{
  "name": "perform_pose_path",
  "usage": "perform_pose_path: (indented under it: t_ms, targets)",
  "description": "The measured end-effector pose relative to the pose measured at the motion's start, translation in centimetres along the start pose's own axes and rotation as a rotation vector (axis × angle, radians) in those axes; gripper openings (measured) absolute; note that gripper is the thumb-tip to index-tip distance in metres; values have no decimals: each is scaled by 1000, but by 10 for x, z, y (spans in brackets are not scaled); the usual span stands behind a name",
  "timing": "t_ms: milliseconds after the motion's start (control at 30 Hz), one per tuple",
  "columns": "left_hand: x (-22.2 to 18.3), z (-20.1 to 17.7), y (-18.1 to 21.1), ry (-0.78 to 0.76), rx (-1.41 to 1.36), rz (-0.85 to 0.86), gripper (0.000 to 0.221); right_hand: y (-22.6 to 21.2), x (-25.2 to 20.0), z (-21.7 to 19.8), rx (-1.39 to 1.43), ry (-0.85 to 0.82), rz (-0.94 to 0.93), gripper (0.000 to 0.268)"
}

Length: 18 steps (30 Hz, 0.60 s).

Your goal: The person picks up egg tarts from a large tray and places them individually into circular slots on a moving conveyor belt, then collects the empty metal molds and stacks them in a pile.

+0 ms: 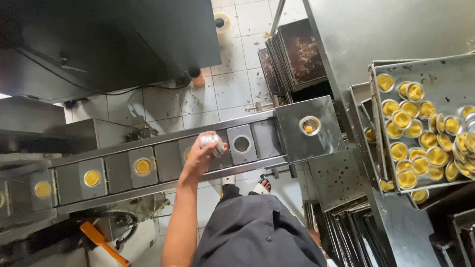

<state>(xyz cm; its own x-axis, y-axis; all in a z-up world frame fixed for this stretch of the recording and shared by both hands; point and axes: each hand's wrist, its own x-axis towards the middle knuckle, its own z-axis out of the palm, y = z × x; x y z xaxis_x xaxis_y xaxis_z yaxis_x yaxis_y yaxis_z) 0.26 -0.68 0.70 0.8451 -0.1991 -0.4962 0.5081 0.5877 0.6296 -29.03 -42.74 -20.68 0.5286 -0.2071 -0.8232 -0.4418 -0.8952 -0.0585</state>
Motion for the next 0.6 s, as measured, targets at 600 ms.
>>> perform_pose_path:
  t_ms: [600]
  targets:
    - [37, -54, -77, 233, 1554, 525, 74, -11, -5, -19, 496, -11, 168, 52]
